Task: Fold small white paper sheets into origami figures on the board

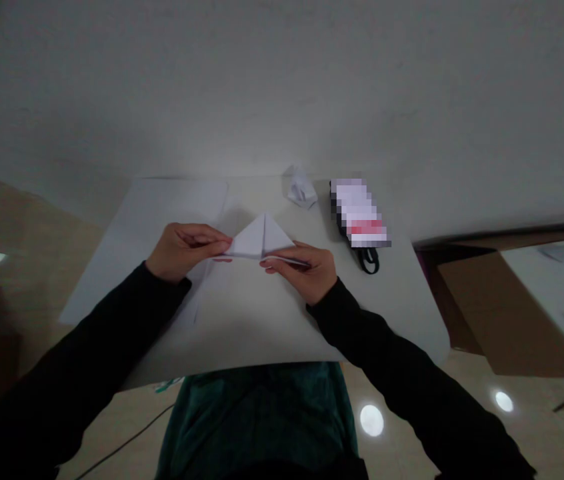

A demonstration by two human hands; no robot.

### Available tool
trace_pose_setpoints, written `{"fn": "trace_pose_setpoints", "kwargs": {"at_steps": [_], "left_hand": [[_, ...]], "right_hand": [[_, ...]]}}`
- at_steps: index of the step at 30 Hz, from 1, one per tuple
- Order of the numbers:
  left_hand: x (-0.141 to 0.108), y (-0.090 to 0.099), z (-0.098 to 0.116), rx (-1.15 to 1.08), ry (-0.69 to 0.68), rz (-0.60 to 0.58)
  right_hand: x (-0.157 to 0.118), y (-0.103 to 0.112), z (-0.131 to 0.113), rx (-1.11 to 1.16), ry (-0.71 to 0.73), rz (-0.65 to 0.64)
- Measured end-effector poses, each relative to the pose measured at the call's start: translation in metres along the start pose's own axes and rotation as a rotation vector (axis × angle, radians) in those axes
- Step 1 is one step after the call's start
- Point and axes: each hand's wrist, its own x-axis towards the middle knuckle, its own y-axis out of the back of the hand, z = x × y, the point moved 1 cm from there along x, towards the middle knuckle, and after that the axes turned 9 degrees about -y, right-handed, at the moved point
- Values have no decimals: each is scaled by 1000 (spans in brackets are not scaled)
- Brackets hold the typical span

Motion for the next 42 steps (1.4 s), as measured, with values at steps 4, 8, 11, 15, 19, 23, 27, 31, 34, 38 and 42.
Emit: {"fn": "trace_pose_setpoints", "kwargs": {"at_steps": [4, 8, 11, 15, 19, 23, 27, 31, 34, 38, 42], "left_hand": [[-1, 1, 2, 68, -59, -26], [-2, 2, 1, 144, -101, -65], [-3, 1, -1, 144, -106, -47], [-3, -1, 1, 244, -209, -127], [-3, -4, 10, 250, -336, -301], [-6, -6, 15, 141, -375, -333], [-7, -11, 7, 258, -351, -164], [-8, -17, -2, 266, -339, 43], [-9, -20, -1, 199, -294, 144], [-9, -22, -1, 64, -227, 193], [-5, -27, -6, -174, -115, 275]], "right_hand": [[-1, 0, 0, -16, 13, -6], [0, 1, 2, -38, 23, -33], [-1, 1, 2, -58, 31, -36], [-1, 1, 0, -89, 55, -43], [1, 2, -2, -49, 21, 37], [2, 2, -3, -8, -30, 79], [2, 0, -3, 22, -34, 92], [3, 0, -1, 88, 8, 191], [4, 1, 1, 107, 19, 230], [7, 2, 2, 160, -1, 252], [7, 1, 3, 193, -87, 114]]}}
